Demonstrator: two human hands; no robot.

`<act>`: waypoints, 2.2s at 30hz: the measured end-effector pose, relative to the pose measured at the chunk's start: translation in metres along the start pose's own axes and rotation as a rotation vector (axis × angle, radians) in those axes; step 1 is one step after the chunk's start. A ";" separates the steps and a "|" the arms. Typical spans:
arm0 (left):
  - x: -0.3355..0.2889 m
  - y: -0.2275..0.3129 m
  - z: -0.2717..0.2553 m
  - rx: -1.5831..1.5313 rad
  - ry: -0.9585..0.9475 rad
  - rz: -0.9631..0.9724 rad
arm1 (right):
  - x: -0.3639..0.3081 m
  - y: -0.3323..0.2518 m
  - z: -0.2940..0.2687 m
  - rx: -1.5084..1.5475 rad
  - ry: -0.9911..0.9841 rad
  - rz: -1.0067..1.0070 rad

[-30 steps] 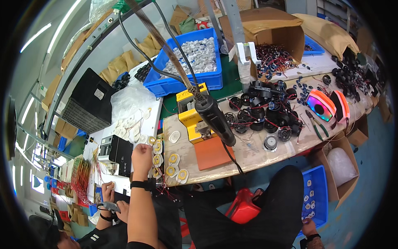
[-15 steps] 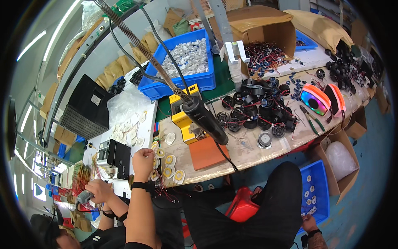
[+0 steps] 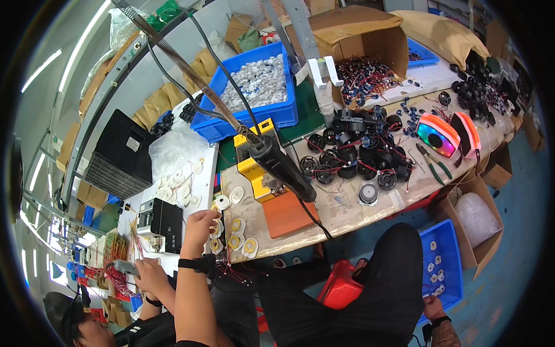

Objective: Assembling small electronic components using hand-held testing or soldering tools at a workstation.

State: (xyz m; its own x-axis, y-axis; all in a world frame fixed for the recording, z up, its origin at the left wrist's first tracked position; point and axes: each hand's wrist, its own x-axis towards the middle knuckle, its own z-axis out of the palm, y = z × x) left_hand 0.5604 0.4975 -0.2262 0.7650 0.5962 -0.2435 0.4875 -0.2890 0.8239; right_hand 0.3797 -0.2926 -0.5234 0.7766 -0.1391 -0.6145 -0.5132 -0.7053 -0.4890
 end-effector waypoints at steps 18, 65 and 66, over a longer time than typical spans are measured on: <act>0.033 -0.008 -0.022 0.569 0.402 0.185 | 0.000 -0.019 -0.013 0.197 0.005 0.078; -0.208 0.010 0.129 -0.405 -0.562 0.437 | -0.028 -0.255 -0.163 1.131 -0.276 -0.093; -0.204 0.005 0.118 -0.430 -0.480 0.388 | -0.029 -0.245 -0.165 1.106 -0.021 0.046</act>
State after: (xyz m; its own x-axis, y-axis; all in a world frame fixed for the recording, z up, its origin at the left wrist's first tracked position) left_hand 0.4566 0.2859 -0.2333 0.9958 0.0912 -0.0105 0.0137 -0.0350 0.9993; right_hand 0.5431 -0.2305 -0.2840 0.7471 -0.1302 -0.6518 -0.5933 0.3116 -0.7422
